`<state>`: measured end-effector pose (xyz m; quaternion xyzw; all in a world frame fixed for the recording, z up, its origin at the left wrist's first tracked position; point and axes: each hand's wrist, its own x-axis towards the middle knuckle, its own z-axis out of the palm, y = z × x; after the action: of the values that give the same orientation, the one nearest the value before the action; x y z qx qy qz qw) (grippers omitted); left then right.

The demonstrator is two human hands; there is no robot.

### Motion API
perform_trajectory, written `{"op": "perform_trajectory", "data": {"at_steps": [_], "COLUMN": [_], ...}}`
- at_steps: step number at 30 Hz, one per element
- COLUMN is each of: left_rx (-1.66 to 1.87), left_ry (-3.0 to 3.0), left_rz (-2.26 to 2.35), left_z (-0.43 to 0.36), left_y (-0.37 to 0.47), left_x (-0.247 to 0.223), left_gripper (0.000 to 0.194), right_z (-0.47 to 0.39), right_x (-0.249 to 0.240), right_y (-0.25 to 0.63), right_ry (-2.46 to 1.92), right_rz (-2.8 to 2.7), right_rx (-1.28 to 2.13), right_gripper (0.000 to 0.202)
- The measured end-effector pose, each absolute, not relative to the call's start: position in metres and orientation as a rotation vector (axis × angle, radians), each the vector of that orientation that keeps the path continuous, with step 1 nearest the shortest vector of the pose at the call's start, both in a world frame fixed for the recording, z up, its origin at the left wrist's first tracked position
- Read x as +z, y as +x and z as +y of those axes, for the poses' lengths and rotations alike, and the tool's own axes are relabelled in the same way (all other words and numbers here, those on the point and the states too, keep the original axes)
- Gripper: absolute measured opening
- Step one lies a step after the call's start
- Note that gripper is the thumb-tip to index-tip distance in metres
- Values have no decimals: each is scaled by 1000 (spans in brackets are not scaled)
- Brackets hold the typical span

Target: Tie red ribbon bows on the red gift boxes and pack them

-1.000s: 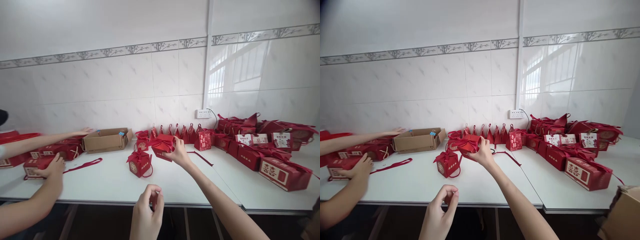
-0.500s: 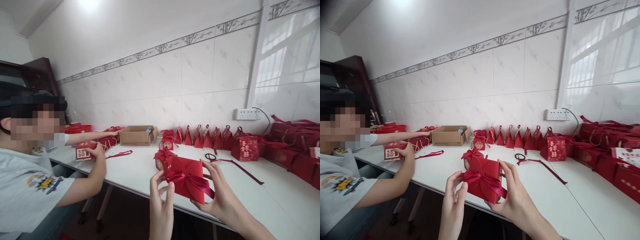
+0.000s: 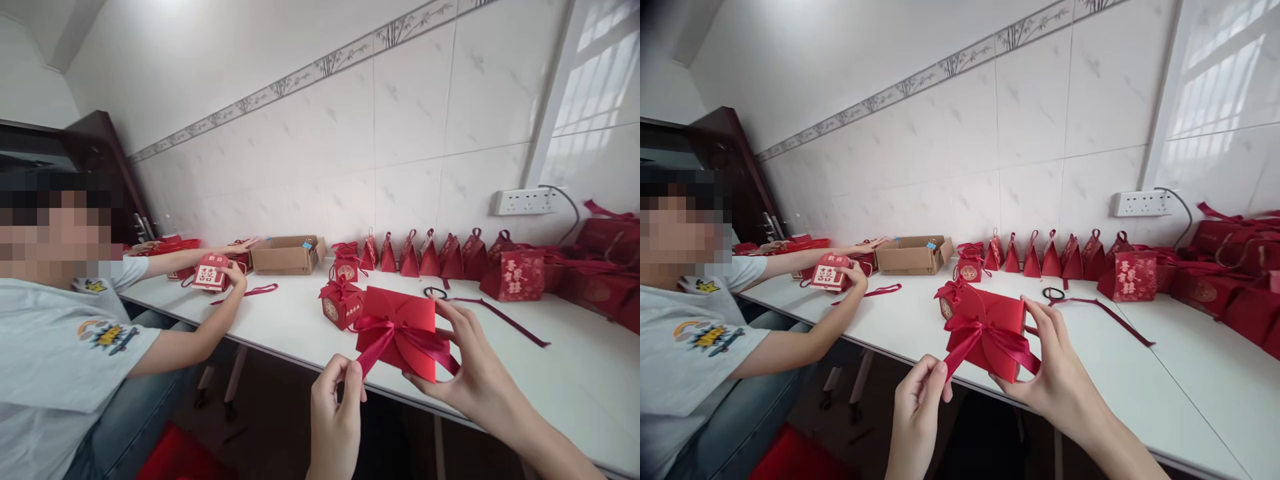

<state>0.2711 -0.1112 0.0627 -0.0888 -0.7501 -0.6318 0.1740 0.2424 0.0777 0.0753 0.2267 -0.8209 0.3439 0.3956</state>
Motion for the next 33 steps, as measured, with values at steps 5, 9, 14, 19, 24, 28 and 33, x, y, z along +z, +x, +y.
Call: {"op": "perform_trajectory", "data": {"at_steps": [5, 9, 14, 19, 24, 28, 33], "left_rx": [-1858, -1795, -1601, -1709, -1494, -1478, -1316], "left_ry": [-433, -646, -751, -510, -855, -885, -1094], "left_rz": [-2318, -2635, -2948, -2401, -2374, -2244, -1876], "left_z": [-108, -107, -106, -92, -61, -46, -35], "left_y": [286, 289, 274, 252, 255, 263, 275], "left_x": [66, 67, 60, 76, 105, 110, 108], "left_gripper": [39, 36, 33, 39, 31, 22, 4], "right_z": [79, 91, 120, 143, 154, 158, 158], "right_x": [83, 86, 90, 91, 86, 82, 78], "right_y": [245, 249, 265, 288, 305, 314, 321], "right_ry": [626, 666, 681, 638, 573, 519, 460], "right_rz": [-2062, -2042, -2058, -2109, -2149, -2153, -2161], "right_rx": [911, 937, 826, 710, 665, 634, 607], "right_gripper": [87, 94, 98, 100, 99, 99, 97]}}
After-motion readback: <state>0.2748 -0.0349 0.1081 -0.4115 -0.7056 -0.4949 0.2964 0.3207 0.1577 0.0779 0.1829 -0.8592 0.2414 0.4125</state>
